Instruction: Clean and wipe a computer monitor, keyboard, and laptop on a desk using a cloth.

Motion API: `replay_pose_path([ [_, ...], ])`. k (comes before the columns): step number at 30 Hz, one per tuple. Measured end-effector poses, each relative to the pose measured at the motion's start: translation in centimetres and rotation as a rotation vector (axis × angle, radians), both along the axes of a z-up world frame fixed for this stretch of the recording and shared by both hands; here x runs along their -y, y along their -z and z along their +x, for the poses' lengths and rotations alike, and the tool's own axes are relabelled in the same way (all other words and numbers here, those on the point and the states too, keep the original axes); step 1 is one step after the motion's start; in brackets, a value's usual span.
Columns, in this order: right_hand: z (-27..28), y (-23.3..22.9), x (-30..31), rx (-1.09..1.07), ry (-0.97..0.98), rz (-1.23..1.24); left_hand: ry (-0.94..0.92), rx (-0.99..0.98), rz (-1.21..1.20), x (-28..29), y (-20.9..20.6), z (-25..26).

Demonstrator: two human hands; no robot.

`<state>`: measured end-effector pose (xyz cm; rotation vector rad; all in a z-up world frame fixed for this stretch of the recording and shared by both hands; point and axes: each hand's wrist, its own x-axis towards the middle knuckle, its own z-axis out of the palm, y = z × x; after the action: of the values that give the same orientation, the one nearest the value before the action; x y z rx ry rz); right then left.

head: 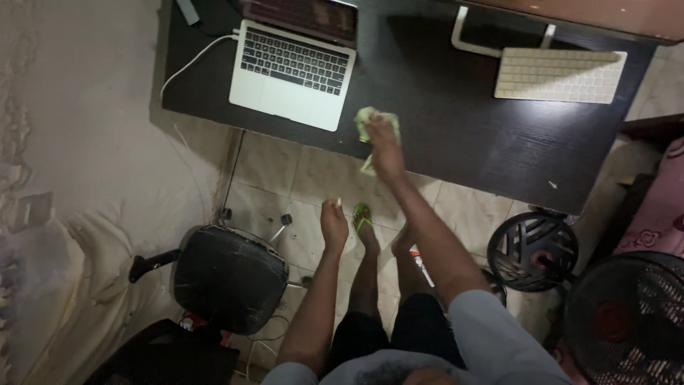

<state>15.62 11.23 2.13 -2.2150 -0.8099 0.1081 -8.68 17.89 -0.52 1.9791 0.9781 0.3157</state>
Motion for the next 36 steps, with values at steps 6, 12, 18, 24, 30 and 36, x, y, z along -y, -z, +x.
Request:
replay_pose_path([
  [6, -6.4, -1.6, -5.2, -0.079, -0.234, 0.088, -0.033, -0.142, -0.067, 0.6, 0.7, -3.2],
  [12, -10.9, 3.4, -2.2, -0.142, -0.409, 0.178, -0.032, -0.156, -0.067, 0.6, 2.0, -4.6],
  [18, -2.1, -7.5, 6.2, -0.009, -0.038, -0.019, -0.05, -0.141, -0.132, -0.4, 1.7, -3.1],
  [24, 9.3, -2.1, 13.4, 0.225, 0.356, 0.027, 0.002, -0.008, -0.072, -3.2, 0.3, 0.2],
  [30, 5.6, 4.2, 6.6, 0.333, 0.189, -0.048, -0.019, -0.292, -0.258, -6.4, -2.5, 2.6],
  [36, -6.5, 3.9, -1.8, -0.26, -0.059, 0.33, -0.051, -0.095, -0.286, -9.2, 4.5, -1.0],
])
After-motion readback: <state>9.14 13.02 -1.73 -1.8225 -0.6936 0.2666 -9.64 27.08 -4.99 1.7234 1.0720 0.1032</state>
